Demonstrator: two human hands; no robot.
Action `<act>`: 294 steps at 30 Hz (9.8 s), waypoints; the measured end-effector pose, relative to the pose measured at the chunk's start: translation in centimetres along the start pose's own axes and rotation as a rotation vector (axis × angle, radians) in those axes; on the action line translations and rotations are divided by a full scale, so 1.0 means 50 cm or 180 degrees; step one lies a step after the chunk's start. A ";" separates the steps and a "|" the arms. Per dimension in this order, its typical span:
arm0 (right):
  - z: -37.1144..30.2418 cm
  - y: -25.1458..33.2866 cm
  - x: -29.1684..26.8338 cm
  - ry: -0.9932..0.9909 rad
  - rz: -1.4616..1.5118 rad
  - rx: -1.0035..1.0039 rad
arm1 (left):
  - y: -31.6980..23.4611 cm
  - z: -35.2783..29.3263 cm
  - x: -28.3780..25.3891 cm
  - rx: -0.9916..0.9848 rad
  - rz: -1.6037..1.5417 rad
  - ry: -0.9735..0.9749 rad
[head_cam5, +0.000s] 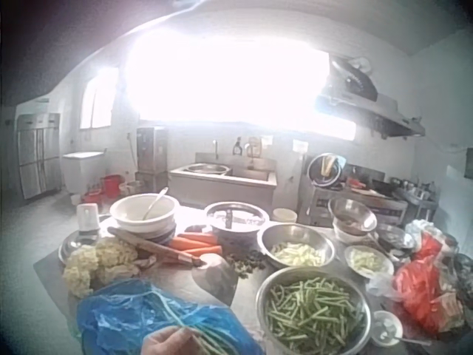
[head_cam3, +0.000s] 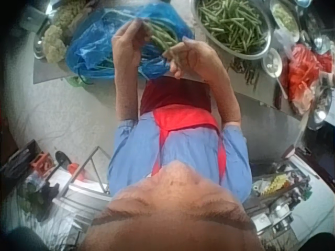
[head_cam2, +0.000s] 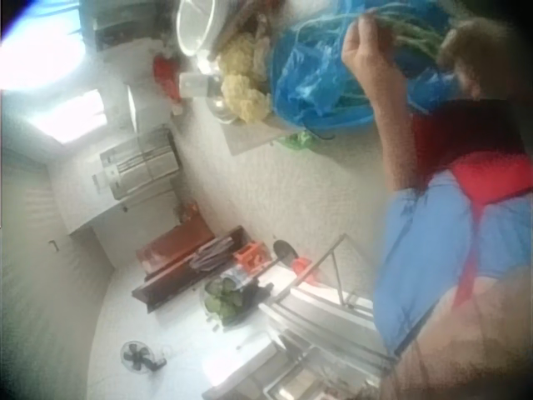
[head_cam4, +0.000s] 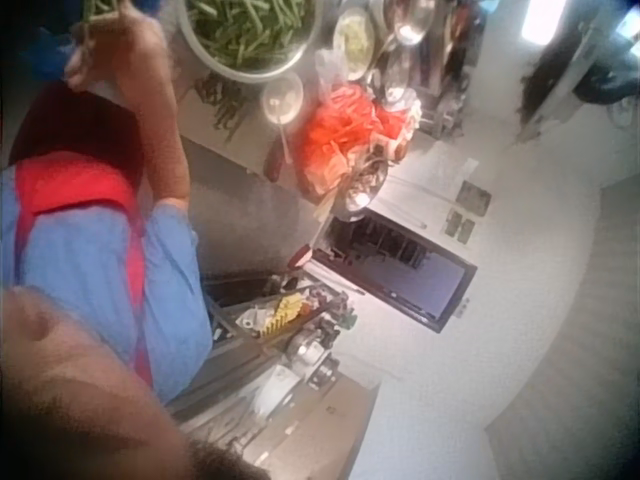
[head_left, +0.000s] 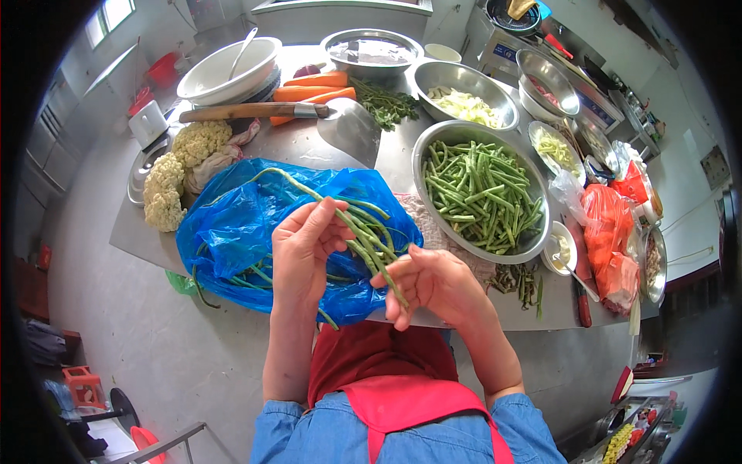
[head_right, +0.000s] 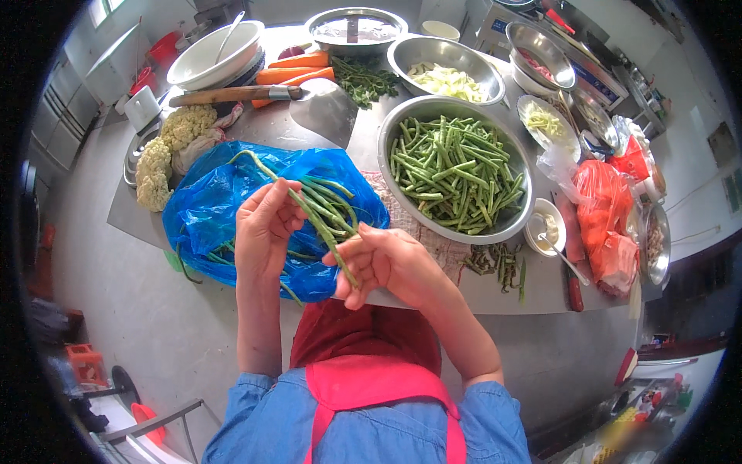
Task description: The person snaps long green beans into pieces by hand, taking them from a plastic bag and placing the broken pieces into a metal bowl.
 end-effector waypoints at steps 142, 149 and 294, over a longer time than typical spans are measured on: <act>-0.040 -0.014 -0.054 -0.1217 -0.0224 -0.1101 | 0.045 -0.107 0.081 0.0504 -0.0212 0.0313; -0.033 -0.007 -0.066 -0.0703 0.1278 -0.1421 | 0.065 -0.148 0.122 0.0129 -0.0372 0.0918; -0.309 0.235 -0.093 -0.3373 -0.3468 -0.3491 | 0.067 -0.236 0.280 0.2955 0.3633 0.2134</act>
Point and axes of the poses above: each hand's wrist, its own z-axis towards the middle knuckle, its own x-axis out of the palm, y = z × x, the point moved 8 cm from there along z, towards the middle knuckle, and after that the axes turned 4 degrees about -z, right-handed, at the moved point
